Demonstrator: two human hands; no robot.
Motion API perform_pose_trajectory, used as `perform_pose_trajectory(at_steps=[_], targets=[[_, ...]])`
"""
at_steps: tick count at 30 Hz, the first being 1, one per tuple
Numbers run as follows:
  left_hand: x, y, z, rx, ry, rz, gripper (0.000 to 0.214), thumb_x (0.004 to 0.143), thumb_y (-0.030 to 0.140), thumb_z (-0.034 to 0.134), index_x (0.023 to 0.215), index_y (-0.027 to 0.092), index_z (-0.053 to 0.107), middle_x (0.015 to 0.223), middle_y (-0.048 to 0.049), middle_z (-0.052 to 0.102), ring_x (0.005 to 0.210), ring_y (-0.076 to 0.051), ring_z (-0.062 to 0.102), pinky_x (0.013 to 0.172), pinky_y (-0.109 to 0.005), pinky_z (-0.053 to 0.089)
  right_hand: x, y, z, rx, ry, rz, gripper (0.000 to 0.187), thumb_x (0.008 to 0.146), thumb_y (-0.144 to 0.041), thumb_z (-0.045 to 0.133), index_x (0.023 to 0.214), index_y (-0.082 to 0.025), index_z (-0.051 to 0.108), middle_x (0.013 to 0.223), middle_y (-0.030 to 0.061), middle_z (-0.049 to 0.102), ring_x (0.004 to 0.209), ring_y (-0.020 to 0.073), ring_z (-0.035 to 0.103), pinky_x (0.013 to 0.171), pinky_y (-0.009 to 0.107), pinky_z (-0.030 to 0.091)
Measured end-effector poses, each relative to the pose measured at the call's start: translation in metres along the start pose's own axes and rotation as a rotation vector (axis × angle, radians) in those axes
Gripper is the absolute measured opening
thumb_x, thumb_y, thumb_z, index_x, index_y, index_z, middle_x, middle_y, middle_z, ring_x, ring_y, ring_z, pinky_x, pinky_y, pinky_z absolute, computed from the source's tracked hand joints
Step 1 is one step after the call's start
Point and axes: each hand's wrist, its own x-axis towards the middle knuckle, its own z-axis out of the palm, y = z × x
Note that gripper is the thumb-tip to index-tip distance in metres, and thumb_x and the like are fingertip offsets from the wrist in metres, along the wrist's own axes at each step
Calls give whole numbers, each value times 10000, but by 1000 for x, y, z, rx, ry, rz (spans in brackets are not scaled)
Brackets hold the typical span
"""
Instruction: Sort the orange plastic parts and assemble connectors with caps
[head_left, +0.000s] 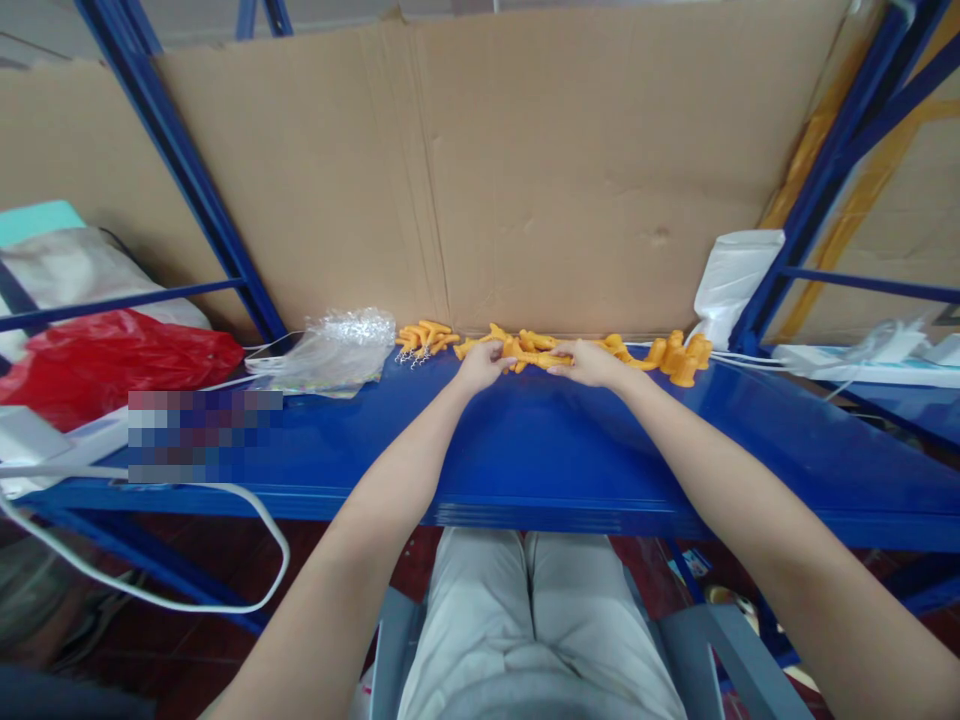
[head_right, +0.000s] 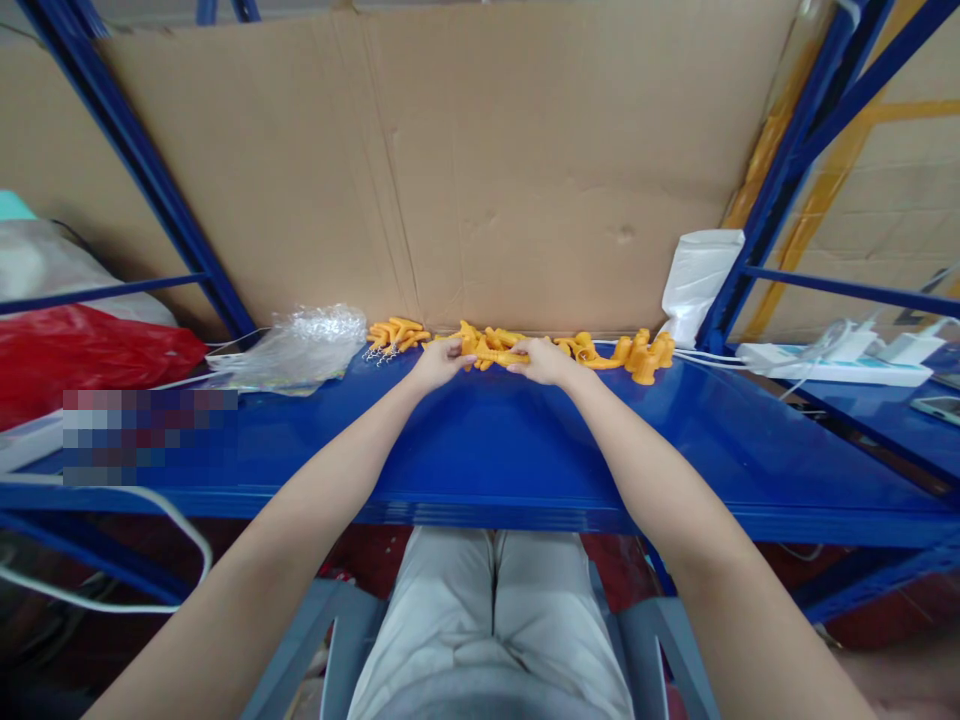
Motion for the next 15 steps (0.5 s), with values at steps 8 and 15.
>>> perform_pose_trajectory(at_steps=[8,15], targets=[[-1,7,-4,-9,-15,-86,127,729,94,742,785,146,641,670,-11,697,593,-148,655,645,-283,547,-3,-18,-9,-396,67,-46,285,935,-262,570,1189,-182,671,1201,147,716,1134,311,624,934,423,414],[-6,15,-5,-183,-11,-172,133,778,143,746,867,143,647,748,-51,740,640,-165,697,660,-307,575,-7,-28,-18,-592,202,-175,224,954,-202,480,1107,-167,641,1046,150,707,1050,294,576,943,407,331]])
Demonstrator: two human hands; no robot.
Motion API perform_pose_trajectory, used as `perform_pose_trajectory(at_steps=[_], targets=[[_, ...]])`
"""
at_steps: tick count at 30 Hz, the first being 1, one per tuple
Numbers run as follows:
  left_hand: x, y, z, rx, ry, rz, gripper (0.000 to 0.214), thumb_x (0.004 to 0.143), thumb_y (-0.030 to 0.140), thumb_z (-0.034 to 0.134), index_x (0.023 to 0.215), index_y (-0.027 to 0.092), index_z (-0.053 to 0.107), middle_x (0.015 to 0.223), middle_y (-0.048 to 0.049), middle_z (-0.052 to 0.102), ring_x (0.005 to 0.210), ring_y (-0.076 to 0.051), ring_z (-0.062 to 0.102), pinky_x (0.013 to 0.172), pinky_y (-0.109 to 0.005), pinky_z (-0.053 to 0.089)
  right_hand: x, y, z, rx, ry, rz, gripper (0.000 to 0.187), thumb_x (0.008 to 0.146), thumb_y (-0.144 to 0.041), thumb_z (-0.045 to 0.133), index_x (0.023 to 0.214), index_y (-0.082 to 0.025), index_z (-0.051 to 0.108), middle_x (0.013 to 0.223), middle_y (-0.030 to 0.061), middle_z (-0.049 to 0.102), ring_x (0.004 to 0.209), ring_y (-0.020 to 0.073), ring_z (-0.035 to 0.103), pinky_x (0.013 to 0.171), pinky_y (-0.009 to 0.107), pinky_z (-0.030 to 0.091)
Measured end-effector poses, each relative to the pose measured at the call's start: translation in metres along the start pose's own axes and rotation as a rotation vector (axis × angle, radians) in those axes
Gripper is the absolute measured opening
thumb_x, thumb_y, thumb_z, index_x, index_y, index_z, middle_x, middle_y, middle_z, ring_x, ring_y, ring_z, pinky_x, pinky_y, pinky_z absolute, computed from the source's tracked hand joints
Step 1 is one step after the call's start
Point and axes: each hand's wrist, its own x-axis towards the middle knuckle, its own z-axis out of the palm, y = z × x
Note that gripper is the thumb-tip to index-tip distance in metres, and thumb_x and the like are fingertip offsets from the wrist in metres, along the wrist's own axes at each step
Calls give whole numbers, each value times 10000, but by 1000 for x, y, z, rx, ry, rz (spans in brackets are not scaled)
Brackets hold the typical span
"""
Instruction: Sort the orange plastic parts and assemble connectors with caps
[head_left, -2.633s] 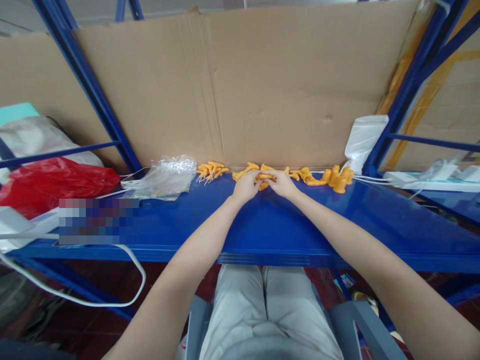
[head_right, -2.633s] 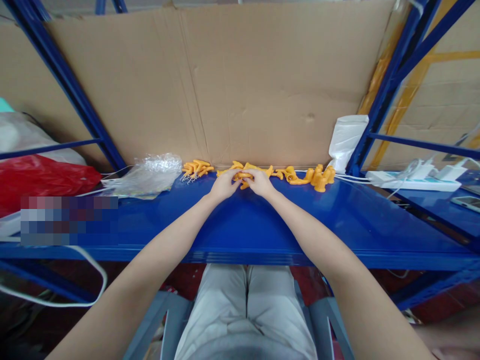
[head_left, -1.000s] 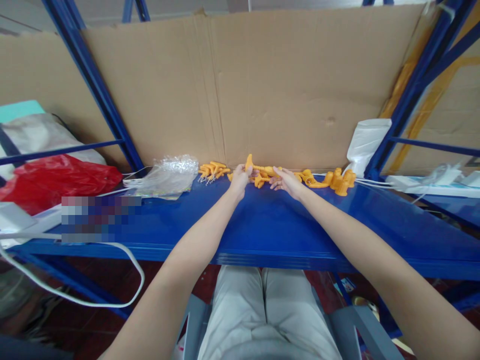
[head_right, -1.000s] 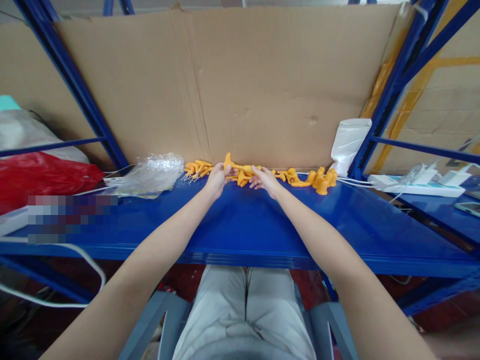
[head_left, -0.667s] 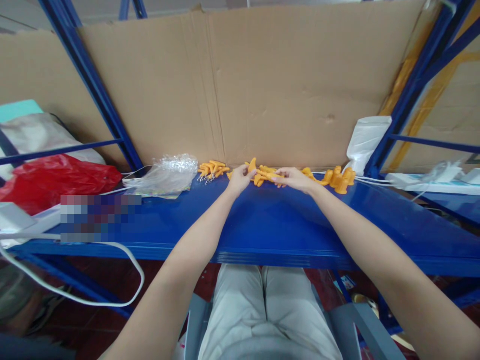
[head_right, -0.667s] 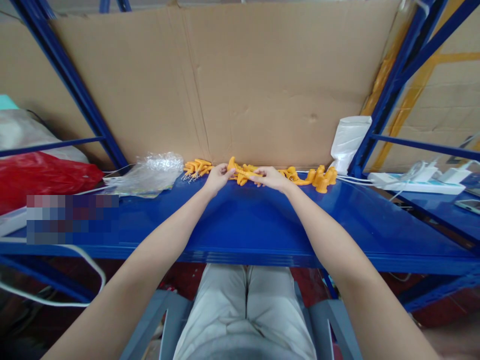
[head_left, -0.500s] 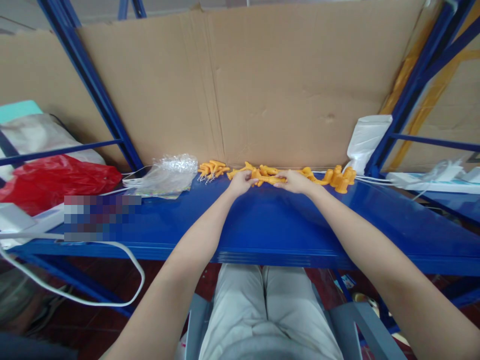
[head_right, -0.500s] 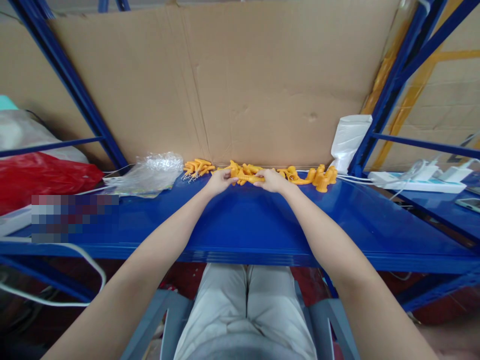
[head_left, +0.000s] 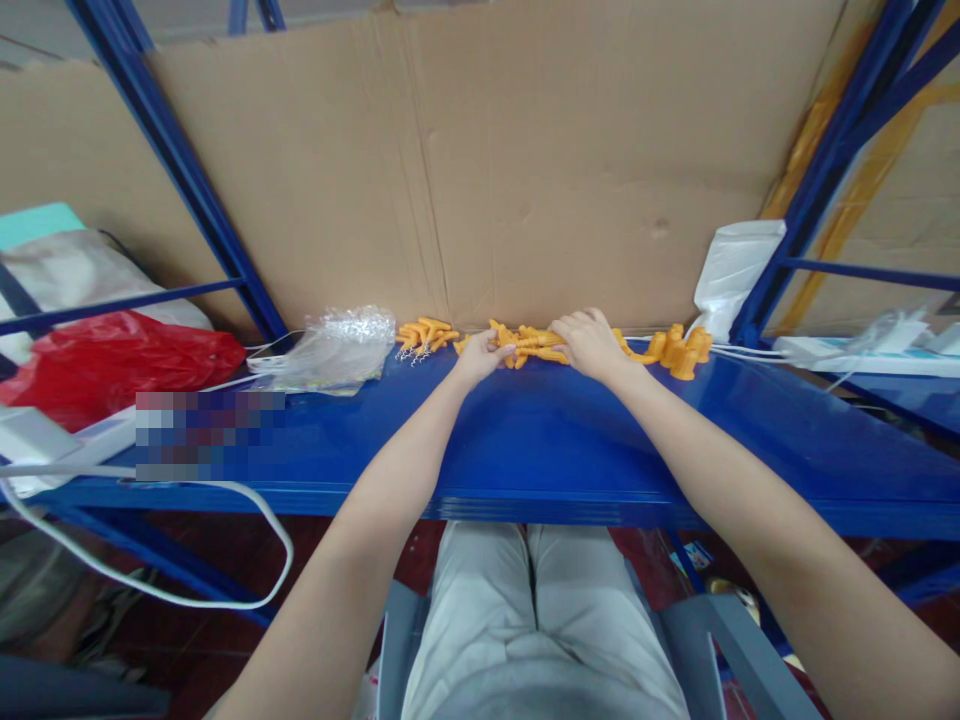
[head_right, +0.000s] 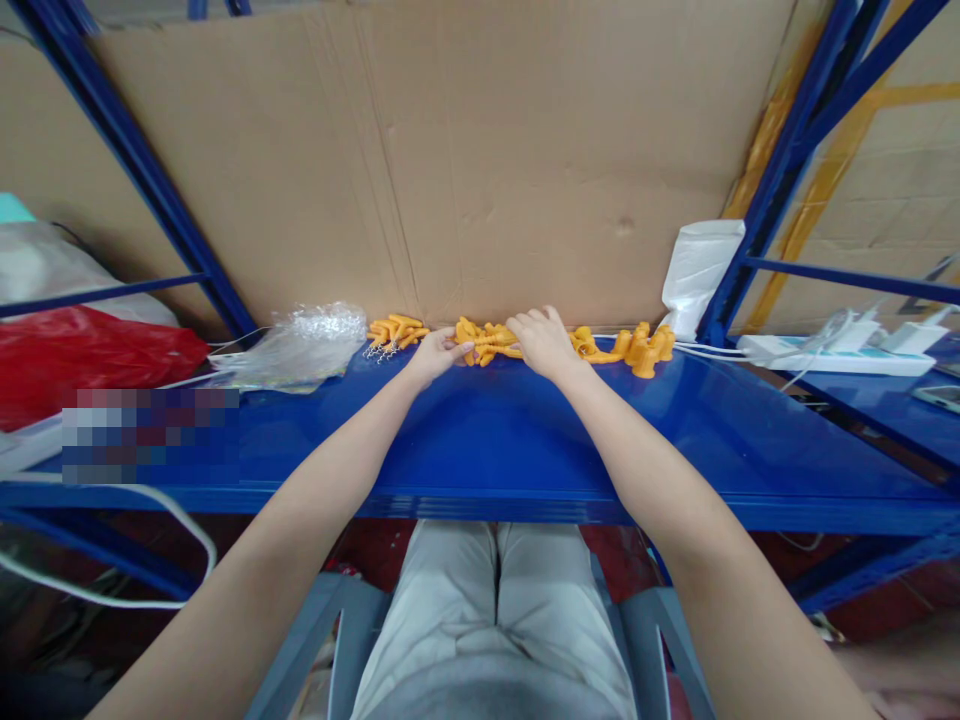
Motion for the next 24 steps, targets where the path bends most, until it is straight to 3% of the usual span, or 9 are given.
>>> perform_pose_trajectory(at_steps=[6,12,16,19,24], targets=[[2,0,4,-6,19,21,136,782,168,739,866,143,636,766,-62,741,690,-183,715,719,-343,589,-3,2,-3,44,56,19,248,937,-223,502,1159,-162,594,1119,164,680,1101,313,566,961,424,336],[9,-11,6,225,98,192,146,730,142,736,825,165,628,817,-37,725,788,-196,714,822,-355,570,-4,2,15,285,-109,83,381,995,-346,447,1315,-164,542,1284,164,666,1195,303,593,1047,468,339],[4,-9,7,341,86,259,125,739,124,711,801,182,620,777,-14,707,768,-186,692,802,-324,557,-2,-1,17,336,-213,75,246,964,-274,492,1146,-199,640,1208,125,708,1115,285,641,943,407,425],[0,-4,10,361,62,274,115,751,122,702,793,186,617,747,-3,694,739,-176,677,752,-294,547,-2,0,16,302,-175,89,208,891,-238,584,1092,-195,620,1137,123,715,1059,285,647,876,384,438],[-2,1,14,375,84,251,122,757,133,708,747,190,600,671,9,654,675,-172,653,701,-281,534,-2,4,20,234,-77,105,232,880,-209,530,1111,-205,551,1109,129,697,1064,291,619,857,399,428]])
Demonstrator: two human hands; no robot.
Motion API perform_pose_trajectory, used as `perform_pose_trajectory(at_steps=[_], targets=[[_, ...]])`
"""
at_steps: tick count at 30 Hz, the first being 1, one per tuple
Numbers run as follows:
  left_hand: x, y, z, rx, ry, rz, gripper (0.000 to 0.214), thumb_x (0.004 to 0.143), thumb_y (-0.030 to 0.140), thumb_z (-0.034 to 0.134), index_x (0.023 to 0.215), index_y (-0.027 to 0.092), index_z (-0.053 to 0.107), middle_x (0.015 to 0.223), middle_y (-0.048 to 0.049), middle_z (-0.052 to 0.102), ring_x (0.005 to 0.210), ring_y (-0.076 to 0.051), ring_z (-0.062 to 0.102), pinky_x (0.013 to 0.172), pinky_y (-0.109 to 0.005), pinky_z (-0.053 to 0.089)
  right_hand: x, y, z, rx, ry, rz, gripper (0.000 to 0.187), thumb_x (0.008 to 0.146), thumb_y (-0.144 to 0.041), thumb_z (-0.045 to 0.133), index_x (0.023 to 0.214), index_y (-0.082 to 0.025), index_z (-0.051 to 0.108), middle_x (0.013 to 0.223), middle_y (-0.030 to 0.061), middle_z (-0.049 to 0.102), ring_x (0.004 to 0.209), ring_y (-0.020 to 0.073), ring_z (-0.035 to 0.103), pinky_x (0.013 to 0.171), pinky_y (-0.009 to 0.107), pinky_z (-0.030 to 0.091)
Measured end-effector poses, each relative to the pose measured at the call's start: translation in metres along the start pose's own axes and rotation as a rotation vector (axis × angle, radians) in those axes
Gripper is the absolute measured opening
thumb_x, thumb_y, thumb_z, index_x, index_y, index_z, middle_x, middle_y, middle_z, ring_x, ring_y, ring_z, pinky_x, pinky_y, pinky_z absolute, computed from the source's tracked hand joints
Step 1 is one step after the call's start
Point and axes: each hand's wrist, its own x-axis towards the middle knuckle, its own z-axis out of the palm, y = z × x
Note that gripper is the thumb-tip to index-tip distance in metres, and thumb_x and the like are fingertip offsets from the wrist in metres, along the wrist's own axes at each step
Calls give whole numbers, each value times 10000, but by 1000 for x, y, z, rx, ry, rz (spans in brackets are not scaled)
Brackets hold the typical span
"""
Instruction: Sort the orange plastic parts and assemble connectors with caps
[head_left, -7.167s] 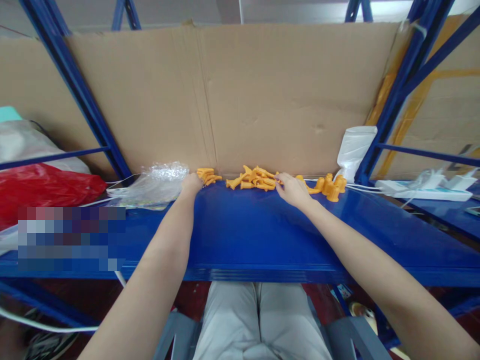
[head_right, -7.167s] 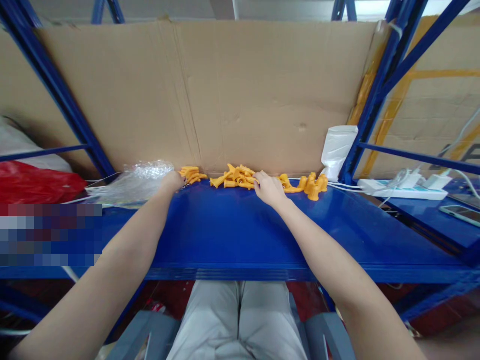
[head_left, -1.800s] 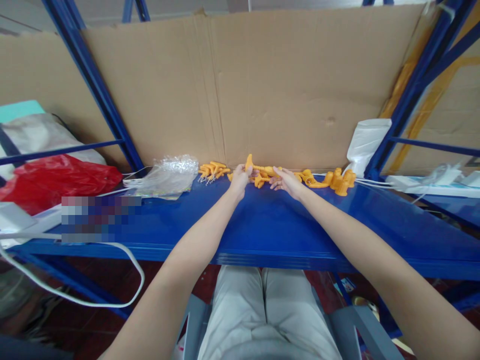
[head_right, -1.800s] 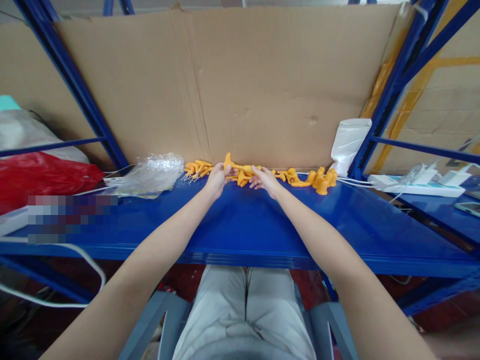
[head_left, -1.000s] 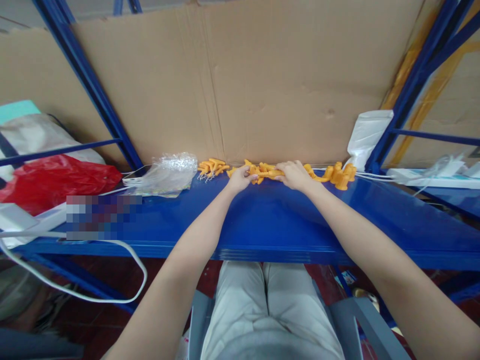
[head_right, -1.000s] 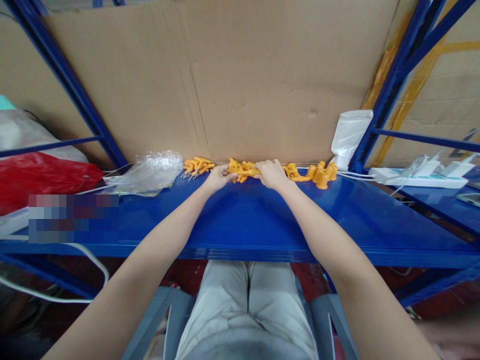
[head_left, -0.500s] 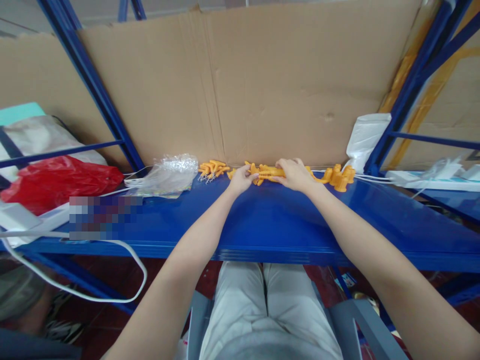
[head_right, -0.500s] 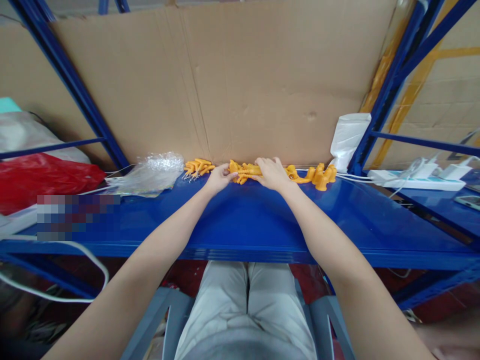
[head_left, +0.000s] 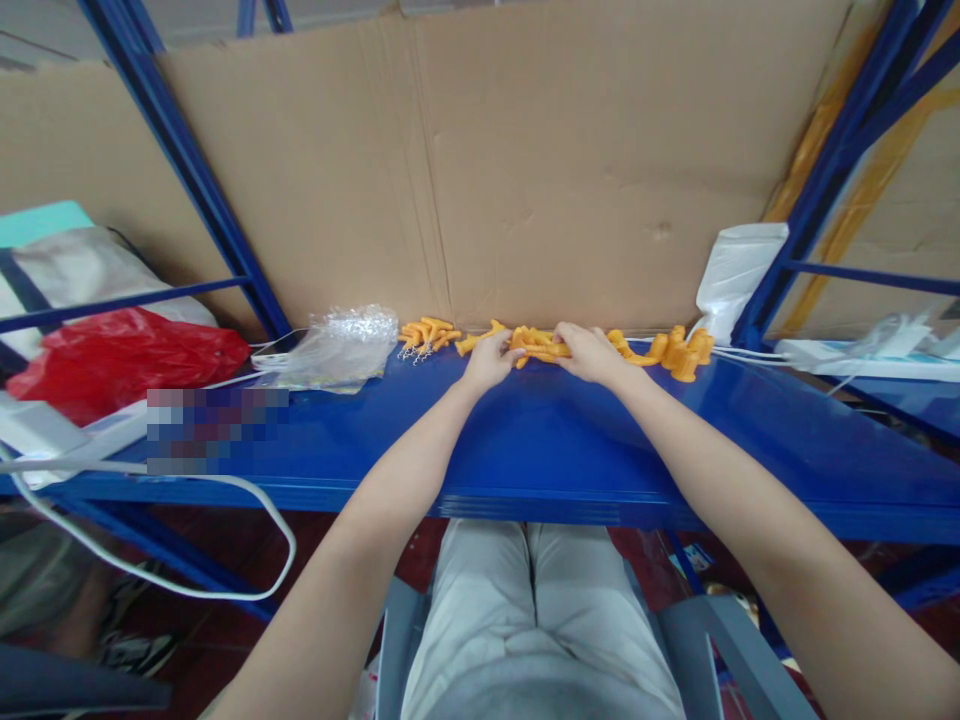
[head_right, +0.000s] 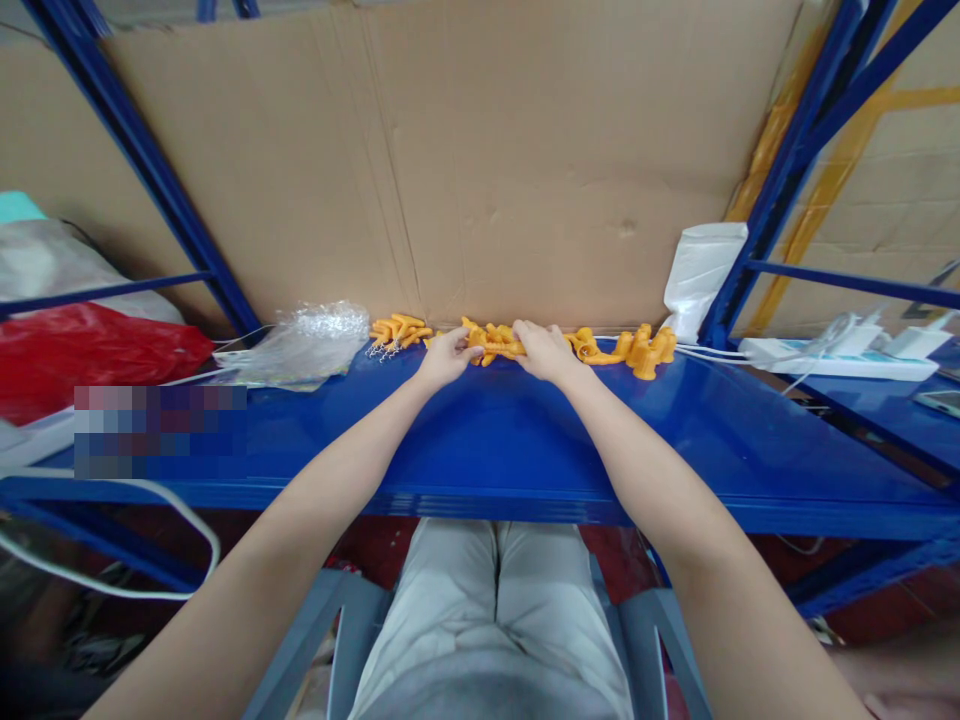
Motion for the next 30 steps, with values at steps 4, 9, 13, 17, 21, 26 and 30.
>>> perform_pose_trajectory(at_steps=[4,9,13,17,21,26,30], targets=[[2,-3,-2,1,22,-25,129,761,163,718,748,199,595,684,-7,674,670,-184,666,680,-283,534,-2,2,0,-53,5,18,253,878,-189,513,1129,-188,540,1142,160,682,1089,302,615,870,415,429],[1,-3,-5,49,49,-44,187,767,171,725,686,200,559,641,-13,647,663,-194,662,664,-284,519,-4,5,-1,-84,-36,82,258,900,-229,539,1151,-181,572,1156,166,705,1105,317,633,903,446,434],[1,-3,-4,-11,90,-61,155,797,163,703,729,193,567,679,-18,660,653,-180,662,648,-276,515,-4,4,-3,-95,-84,131,299,914,-257,552,1195,-165,593,1175,184,711,1122,330,642,928,456,424],[2,-1,-4,-123,145,-129,111,834,136,664,797,181,569,711,-19,678,627,-163,667,643,-273,534,-3,2,-6,-121,-107,151,324,914,-255,554,1218,-162,615,1165,182,720,1120,328,648,943,459,427],[1,10,-5,-226,235,-212,95,881,102,601,831,167,553,678,12,648,540,-120,628,571,-231,510,-4,-1,-12,-139,-130,180,349,910,-263,561,1235,-160,634,1186,174,717,1143,321,643,957,450,441],[-1,19,-9,-248,264,-301,92,904,153,606,819,150,571,577,56,571,441,-87,556,508,-198,475,-5,-3,-16,-103,-183,214,381,915,-244,563,1280,-152,622,1226,160,710,1149,299,656,942,393,473],[-2,19,-10,-245,265,-311,123,898,187,624,791,149,578,529,75,515,407,-74,521,472,-176,452,-3,0,-13,-38,-197,223,375,908,-204,569,1274,-150,631,1237,152,709,1156,278,660,936,357,483]])
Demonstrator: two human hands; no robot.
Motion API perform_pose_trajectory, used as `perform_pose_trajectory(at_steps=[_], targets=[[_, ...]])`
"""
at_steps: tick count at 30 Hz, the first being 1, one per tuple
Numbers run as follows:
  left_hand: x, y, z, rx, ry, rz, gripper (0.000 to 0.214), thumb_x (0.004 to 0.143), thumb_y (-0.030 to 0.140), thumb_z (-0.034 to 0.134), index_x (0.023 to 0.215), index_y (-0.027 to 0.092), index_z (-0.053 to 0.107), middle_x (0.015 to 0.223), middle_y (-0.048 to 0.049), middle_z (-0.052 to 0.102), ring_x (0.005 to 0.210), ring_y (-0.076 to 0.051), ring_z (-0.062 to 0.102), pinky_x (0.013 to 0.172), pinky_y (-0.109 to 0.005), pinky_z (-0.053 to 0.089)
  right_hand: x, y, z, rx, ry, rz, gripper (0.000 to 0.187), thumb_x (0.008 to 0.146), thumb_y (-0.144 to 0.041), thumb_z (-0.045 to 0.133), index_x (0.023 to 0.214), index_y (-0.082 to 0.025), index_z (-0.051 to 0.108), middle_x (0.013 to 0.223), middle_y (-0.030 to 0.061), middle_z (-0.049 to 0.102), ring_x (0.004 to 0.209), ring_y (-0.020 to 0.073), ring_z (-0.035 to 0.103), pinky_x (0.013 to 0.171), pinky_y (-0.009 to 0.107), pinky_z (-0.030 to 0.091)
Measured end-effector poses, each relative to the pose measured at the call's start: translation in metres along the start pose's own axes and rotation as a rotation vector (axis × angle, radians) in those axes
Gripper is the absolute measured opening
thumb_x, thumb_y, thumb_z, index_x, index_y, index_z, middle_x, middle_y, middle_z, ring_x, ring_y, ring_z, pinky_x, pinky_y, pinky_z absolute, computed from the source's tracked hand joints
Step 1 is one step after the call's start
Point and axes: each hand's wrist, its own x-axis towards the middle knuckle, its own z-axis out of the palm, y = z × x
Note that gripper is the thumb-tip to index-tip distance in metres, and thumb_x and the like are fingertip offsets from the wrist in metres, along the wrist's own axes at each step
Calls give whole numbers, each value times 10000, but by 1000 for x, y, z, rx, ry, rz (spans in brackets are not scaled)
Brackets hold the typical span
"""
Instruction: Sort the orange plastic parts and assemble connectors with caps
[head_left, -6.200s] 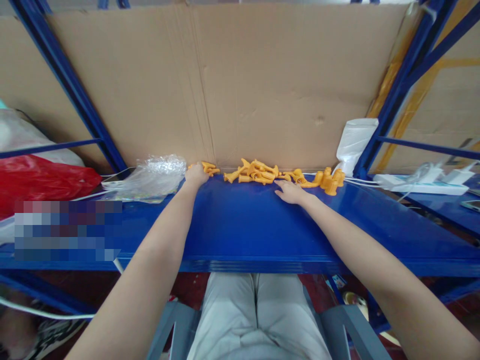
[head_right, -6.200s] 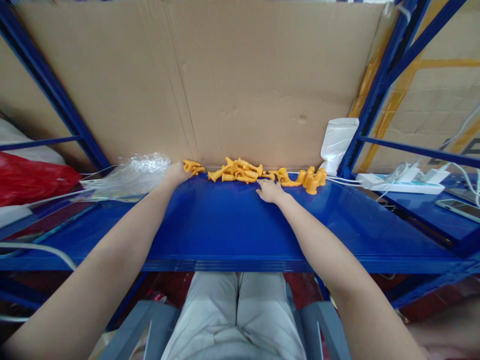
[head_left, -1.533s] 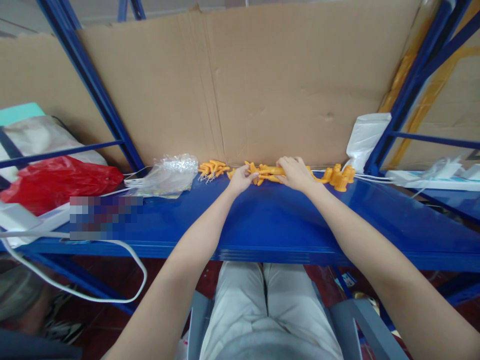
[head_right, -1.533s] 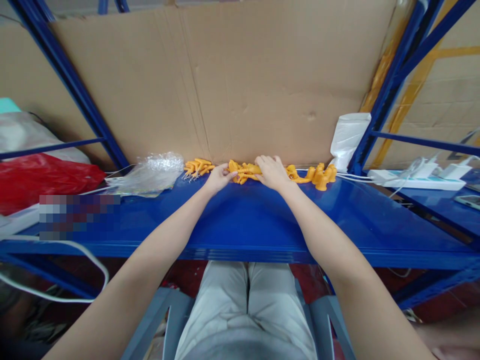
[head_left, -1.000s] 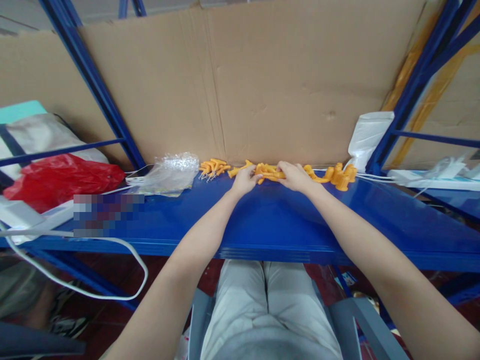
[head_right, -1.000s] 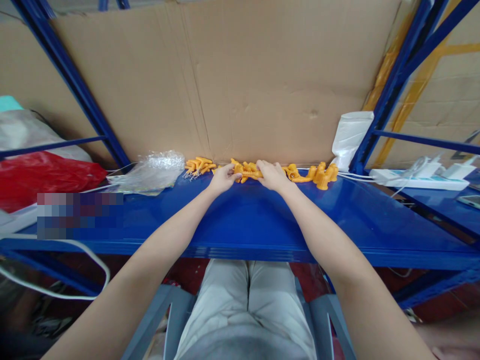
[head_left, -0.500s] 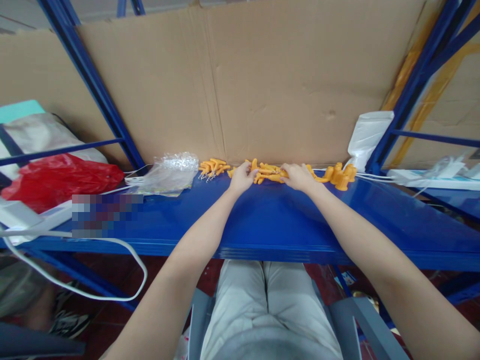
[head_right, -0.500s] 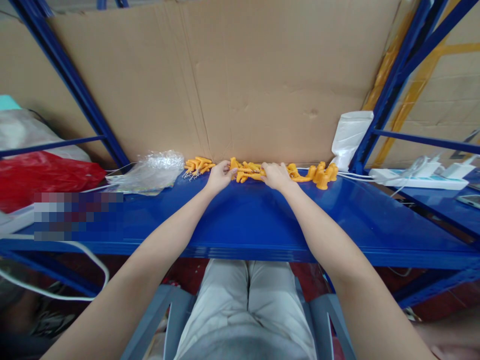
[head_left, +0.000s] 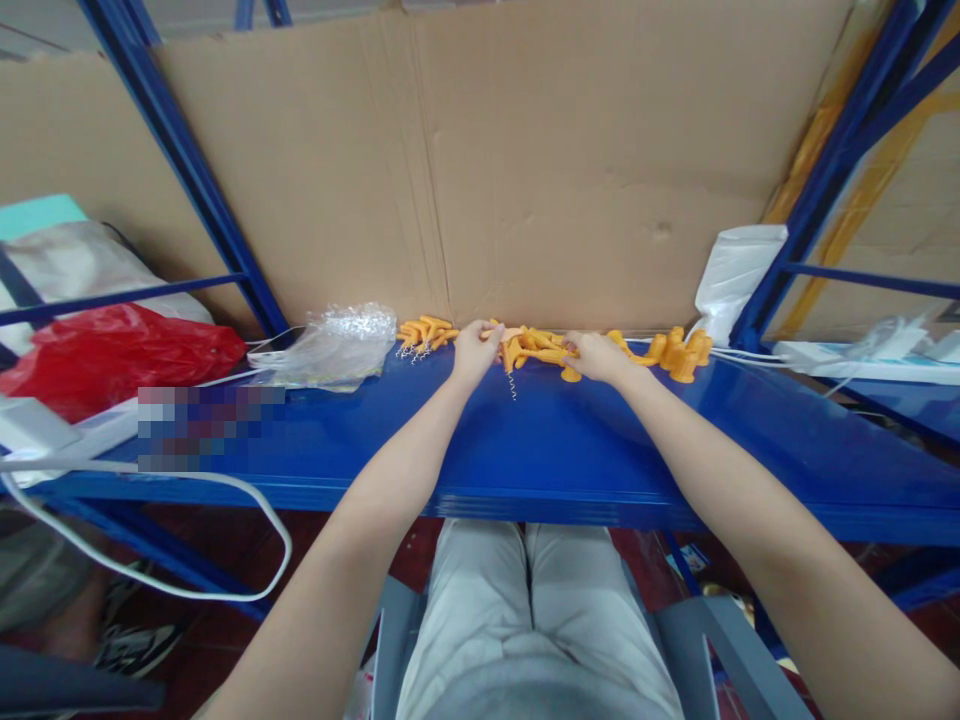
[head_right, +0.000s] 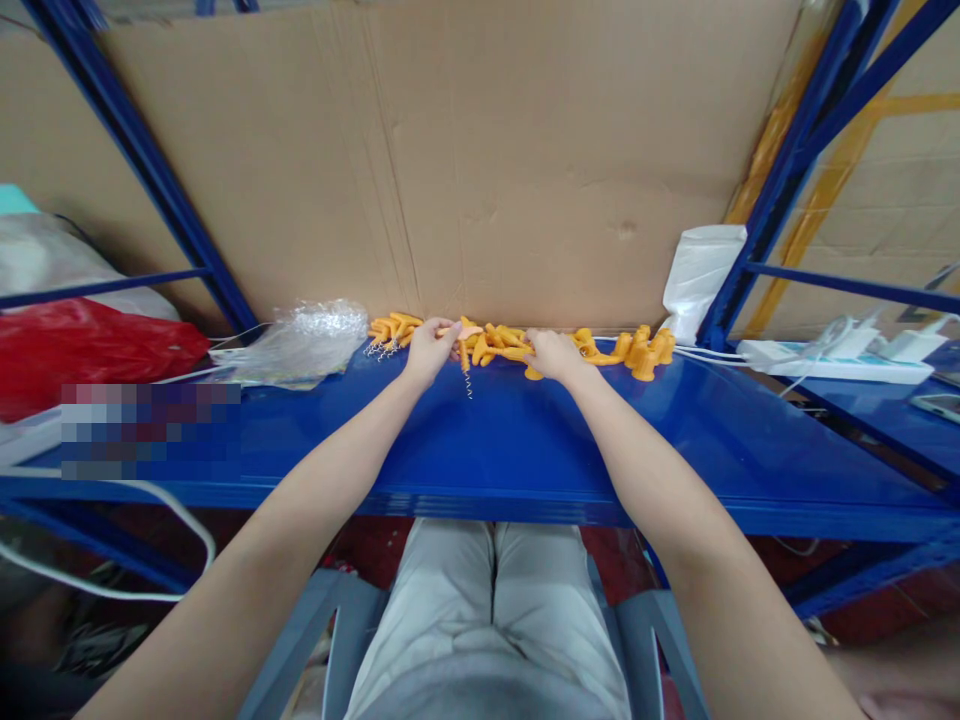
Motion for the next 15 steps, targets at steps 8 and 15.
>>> perform_pose_trajectory(at_steps=[8,15], targets=[[-2,2,0,15,-29,-7,124,899,207,620,796,147,585,534,63,552,366,-66,506,436,-164,418,1,6,-4,10,-244,38,334,806,-163,668,1137,-161,717,1105,102,751,1029,244,697,821,270,503],[-3,4,0,-7,-25,-27,114,901,180,614,801,153,566,514,79,541,340,-57,486,417,-155,392,-9,17,-25,18,-426,176,296,757,-66,658,1037,-139,722,778,48,739,765,196,710,664,250,511]])
